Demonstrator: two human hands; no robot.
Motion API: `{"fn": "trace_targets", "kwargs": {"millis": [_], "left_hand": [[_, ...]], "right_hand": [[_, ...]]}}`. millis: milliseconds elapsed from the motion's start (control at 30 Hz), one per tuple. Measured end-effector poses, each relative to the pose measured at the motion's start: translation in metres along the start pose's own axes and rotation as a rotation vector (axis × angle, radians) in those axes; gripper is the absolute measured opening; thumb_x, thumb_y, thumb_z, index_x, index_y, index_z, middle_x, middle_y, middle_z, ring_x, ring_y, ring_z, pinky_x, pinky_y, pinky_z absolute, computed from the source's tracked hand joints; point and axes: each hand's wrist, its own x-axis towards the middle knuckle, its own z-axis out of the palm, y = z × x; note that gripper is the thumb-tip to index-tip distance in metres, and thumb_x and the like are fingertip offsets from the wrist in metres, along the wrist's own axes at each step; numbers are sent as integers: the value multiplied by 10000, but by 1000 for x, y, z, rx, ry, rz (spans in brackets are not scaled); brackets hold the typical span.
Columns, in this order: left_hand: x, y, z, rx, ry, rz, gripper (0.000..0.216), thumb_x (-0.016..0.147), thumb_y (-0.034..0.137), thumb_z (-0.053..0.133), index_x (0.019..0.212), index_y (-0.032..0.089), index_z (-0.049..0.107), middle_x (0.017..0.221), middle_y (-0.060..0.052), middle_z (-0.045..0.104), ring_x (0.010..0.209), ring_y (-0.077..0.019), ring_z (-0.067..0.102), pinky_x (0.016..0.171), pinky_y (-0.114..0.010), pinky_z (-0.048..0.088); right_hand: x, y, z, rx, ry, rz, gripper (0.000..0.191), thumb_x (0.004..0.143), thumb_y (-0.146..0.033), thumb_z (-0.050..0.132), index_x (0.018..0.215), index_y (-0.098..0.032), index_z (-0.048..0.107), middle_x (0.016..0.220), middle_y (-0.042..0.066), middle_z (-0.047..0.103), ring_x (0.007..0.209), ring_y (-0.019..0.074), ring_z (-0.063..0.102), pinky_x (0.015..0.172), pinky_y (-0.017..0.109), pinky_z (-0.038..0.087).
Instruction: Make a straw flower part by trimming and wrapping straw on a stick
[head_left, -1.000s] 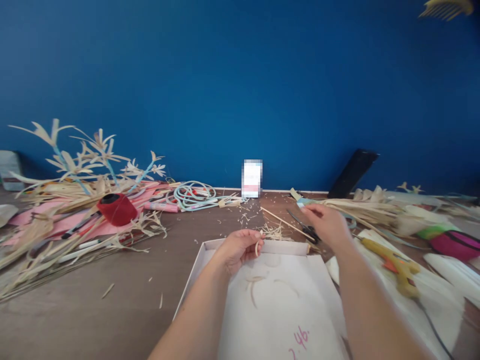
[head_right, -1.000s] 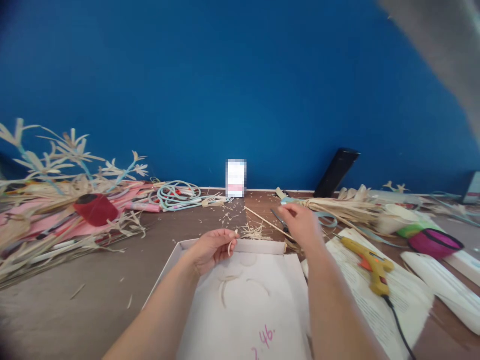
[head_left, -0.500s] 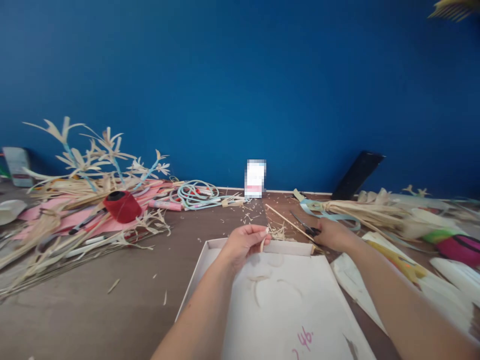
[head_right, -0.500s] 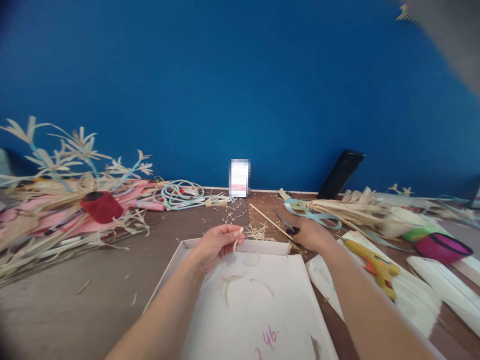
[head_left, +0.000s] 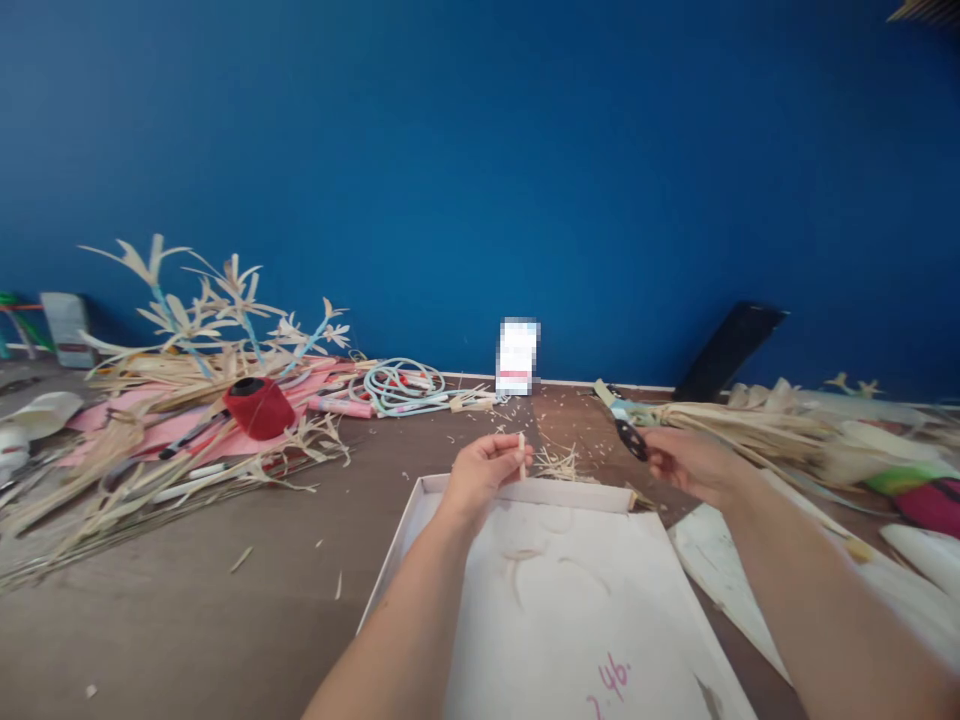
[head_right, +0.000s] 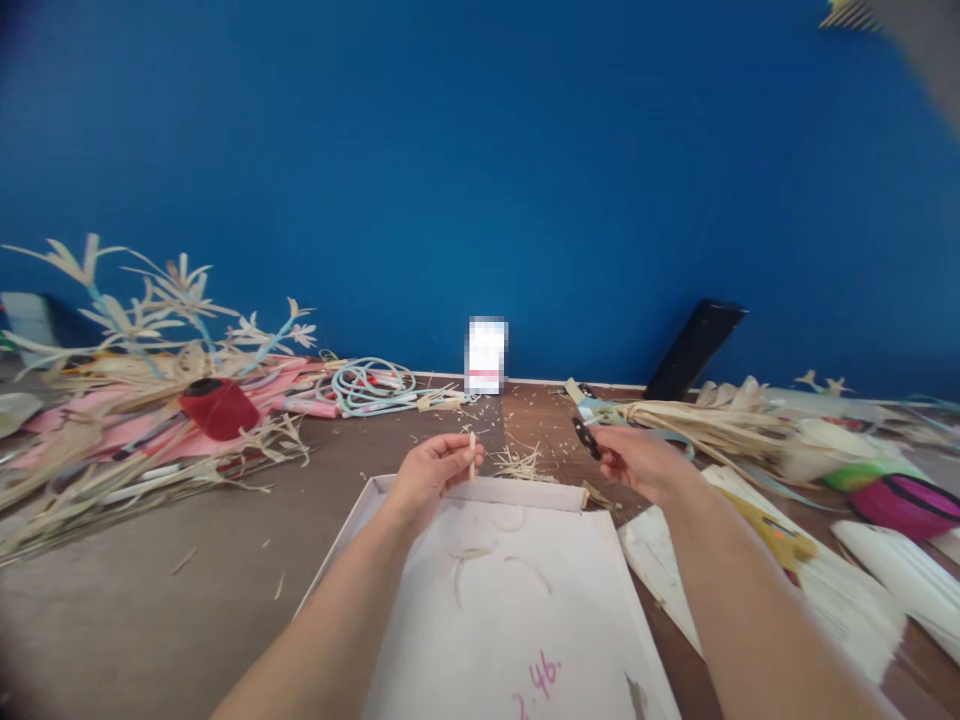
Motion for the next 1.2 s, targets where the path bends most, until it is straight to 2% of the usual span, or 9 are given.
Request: {"fn": "trace_targets", "kwargs": {"millis": [67,133,267,367,533,633,733,967,1200], "left_hand": [[1,-1,0,13,2,-3,336,594,250,743,882,120,627,884,-91,670,749,-120,609,696,-241,473],[1,-1,0,29,2,-2,331,596,255,741,876,119,626,885,-92,669,744,-118,608,694,-240,473],[1,0,0,82,-22,-1,337,600,275,737,876,118,627,873,-93,671,715,-114,604,694,-247,472],[0,1,1,119,-17,-12,333,598,285,736,867,121,628,863,-86,672,722,-115,605,689,-239,468],[-1,0,2,146,-27,-13,323,599,286,734,855,121,627,841,-82,677,710,-117,610,704,-254,476],[0,-1,1,144,-7,-7,319,598,274,733,856,120,627,854,-88,679,734,-131,617,704,-261,481],[0,-1,2,140,-2,-5,306,602,266,729,852,121,629,846,-87,681,731,-133,619,698,-260,481],[1,-1,3,109,-14,-21,300,570,274,749,809,128,642,797,-77,681,697,-134,614,681,-265,479],[2,-3,3,149,-20,-4,290,579,292,736,795,126,637,766,-69,677,622,-106,590,650,-253,473]], "right_hand": [[7,1,-3,-208,150,40,152,650,-249,632,792,-195,636,527,-18,518,468,100,500,487,217,493],[13,1,-8,-393,203,58,129,614,-241,650,735,-196,652,513,6,551,468,132,531,473,242,482],[19,-1,-16,-993,36,14,157,619,-275,609,751,-221,675,572,28,626,489,175,588,476,263,440],[17,1,-12,-1288,-64,-86,229,595,-248,598,808,-245,684,656,32,658,615,212,619,516,266,414],[12,8,0,-1393,-64,-172,248,646,-291,574,862,-231,678,848,74,676,783,246,613,584,280,405],[11,8,3,-1451,-28,-187,374,653,-265,579,1015,-188,629,948,123,659,840,266,606,626,301,414],[10,3,1,-1507,21,-183,459,652,-216,572,1110,-180,572,953,146,652,864,298,599,637,338,419],[-2,-15,-9,-1614,81,-196,306,667,-153,569,964,-192,631,907,166,659,852,338,604,626,384,426],[-12,-14,-14,-1605,103,-179,336,673,-92,572,1001,-151,614,901,196,659,849,341,617,624,379,425]]}}
